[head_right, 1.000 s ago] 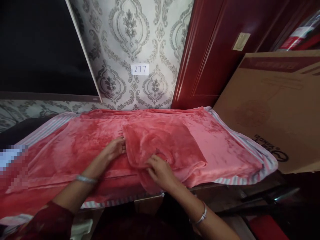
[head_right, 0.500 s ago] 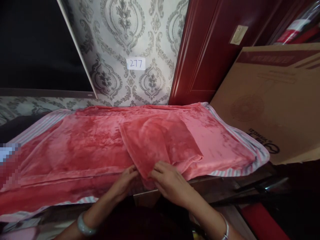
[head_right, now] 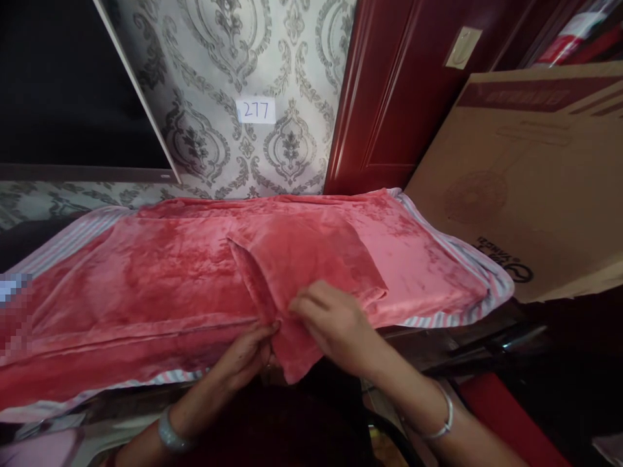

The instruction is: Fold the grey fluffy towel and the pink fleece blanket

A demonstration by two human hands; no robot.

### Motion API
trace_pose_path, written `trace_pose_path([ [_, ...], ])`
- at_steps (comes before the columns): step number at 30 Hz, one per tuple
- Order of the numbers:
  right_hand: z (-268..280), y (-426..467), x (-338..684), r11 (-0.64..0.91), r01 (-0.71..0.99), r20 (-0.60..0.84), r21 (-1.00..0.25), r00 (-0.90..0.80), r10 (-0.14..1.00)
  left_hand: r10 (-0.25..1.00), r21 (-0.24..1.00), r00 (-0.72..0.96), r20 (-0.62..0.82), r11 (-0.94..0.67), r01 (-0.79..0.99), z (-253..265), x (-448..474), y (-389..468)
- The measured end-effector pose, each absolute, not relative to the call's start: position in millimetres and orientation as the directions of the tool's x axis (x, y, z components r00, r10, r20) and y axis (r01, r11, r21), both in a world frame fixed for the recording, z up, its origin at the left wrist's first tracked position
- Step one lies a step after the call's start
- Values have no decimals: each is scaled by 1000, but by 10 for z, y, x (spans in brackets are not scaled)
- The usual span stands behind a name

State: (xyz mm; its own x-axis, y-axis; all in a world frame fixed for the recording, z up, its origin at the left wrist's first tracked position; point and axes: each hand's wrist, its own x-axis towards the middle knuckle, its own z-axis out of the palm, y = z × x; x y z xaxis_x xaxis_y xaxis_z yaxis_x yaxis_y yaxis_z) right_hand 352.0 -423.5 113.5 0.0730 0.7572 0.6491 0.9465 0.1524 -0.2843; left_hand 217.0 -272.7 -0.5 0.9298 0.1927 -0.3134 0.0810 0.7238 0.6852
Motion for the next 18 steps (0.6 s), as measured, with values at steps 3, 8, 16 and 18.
trace_pose_path([
  [3,657,-4370,3364,104,912,494,-396,116,862,186,688,949,-255,724,44,30,2178,-2702],
  [8,372,-4515,3305,32,867,524,-498,271,808,153,660,950,-273,748,69,15,2239,-2743],
  [16,379,-4476,3225,25,887,554,-461,266,789,195,715,946,-260,697,53,49,2228,-2763],
  [18,341,-4494,3202,41,890,570,-455,256,780,182,712,949,-258,700,59,83,2222,-2763],
])
